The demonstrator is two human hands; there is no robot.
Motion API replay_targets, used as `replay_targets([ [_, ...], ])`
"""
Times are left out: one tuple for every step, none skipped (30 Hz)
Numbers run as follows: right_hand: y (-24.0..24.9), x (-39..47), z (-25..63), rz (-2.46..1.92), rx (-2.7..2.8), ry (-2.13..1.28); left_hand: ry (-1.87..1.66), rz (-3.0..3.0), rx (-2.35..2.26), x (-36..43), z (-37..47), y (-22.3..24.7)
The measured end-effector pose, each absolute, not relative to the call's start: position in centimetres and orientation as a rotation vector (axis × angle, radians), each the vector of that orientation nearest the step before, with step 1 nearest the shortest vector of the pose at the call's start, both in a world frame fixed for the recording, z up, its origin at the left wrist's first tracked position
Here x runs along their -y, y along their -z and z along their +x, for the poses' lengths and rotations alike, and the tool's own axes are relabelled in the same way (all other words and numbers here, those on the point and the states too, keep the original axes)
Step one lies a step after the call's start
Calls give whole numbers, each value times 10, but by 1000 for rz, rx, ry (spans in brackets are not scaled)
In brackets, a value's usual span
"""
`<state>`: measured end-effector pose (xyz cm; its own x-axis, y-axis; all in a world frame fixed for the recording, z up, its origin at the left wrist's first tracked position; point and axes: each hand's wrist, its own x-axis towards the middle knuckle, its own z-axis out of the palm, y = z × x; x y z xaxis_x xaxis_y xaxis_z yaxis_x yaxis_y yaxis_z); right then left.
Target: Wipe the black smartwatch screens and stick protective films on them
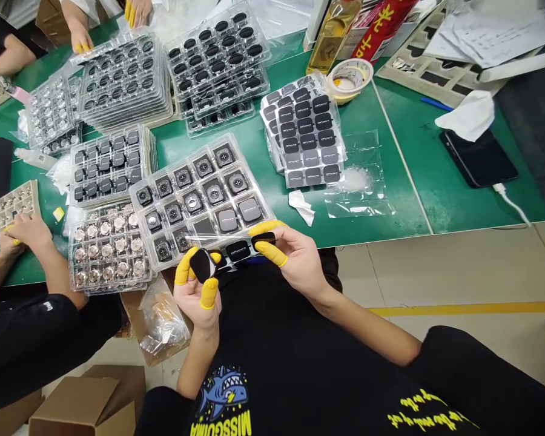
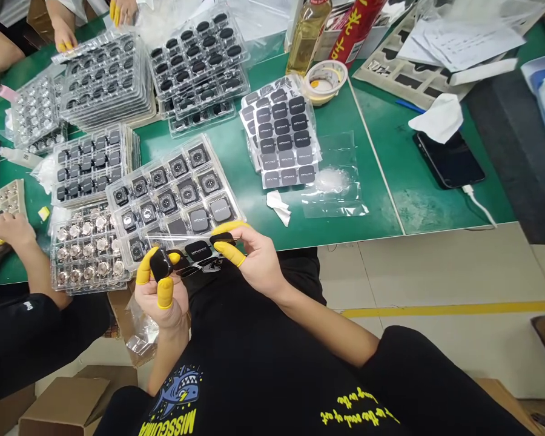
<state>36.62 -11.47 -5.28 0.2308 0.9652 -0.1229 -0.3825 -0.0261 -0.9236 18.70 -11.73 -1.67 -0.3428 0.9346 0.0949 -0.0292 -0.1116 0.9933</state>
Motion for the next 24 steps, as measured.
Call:
replay_targets([
  [52,115,367,-1067,699,-1276,-1566,1069,-1362,117,187,16],
  [52,115,367,-1059,689,-1314,-1558,1076,-1358,117,186,15],
  [51,115,368,-1061,681,-1339,-1545,1087,-1361,116,185,13],
  [50,115,370,-1070,673,-1346,-1529,1103,-1365,115,184,11],
  [49,115,371,-1081,665,-1343,-1516,1117,-1370,114,184,10],
  [48,115,372,-1088,658,-1340,-1511,1126,-1374,112,183,8],
  [47,115,374,-1091,655,-1341,-1520,1131,-1375,111,183,7],
  [47,115,374,-1091,655,-1345,-1535,1129,-1373,110,183,6],
  [46,116,374,-1092,659,-1351,-1553,1115,-1371,109,183,5],
  [46,117,373,-1095,666,-1354,-1566,1087,-1371,109,183,5],
  [47,119,372,-1100,673,-1354,-1575,1051,-1377,109,182,4],
  [48,121,370,-1109,679,-1348,-1570,1014,-1388,108,180,3],
  [49,124,368,-1122,680,-1337,-1541,978,-1404,108,178,0],
  [50,127,365,-1139,676,-1324,-1491,947,-1419,106,175,-3],
  [52,130,362,-1156,669,-1309,-1426,923,-1428,104,172,-8],
  [55,132,360,-1170,662,-1292,-1351,906,-1426,101,168,-13],
  [57,134,358,-1179,660,-1275,-1284,892,-1414,97,165,-19],
  [59,135,357,-1183,663,-1258,-1236,882,-1394,92,162,-24],
  [62,135,357,-1181,670,-1236,-1205,877,-1369,87,160,-29],
  [64,135,358,-1177,681,-1215,-1184,876,-1339,82,159,-33],
  [65,134,360,-1172,694,-1194,-1168,875,-1304,77,159,-34],
  [67,133,362,-1168,711,-1184,-1151,870,-1268,74,160,-35],
  [67,131,365,-1161,734,-1186,-1137,863,-1235,71,161,-33],
  [68,130,368,-1149,758,-1197,-1132,855,-1213,69,162,-31],
])
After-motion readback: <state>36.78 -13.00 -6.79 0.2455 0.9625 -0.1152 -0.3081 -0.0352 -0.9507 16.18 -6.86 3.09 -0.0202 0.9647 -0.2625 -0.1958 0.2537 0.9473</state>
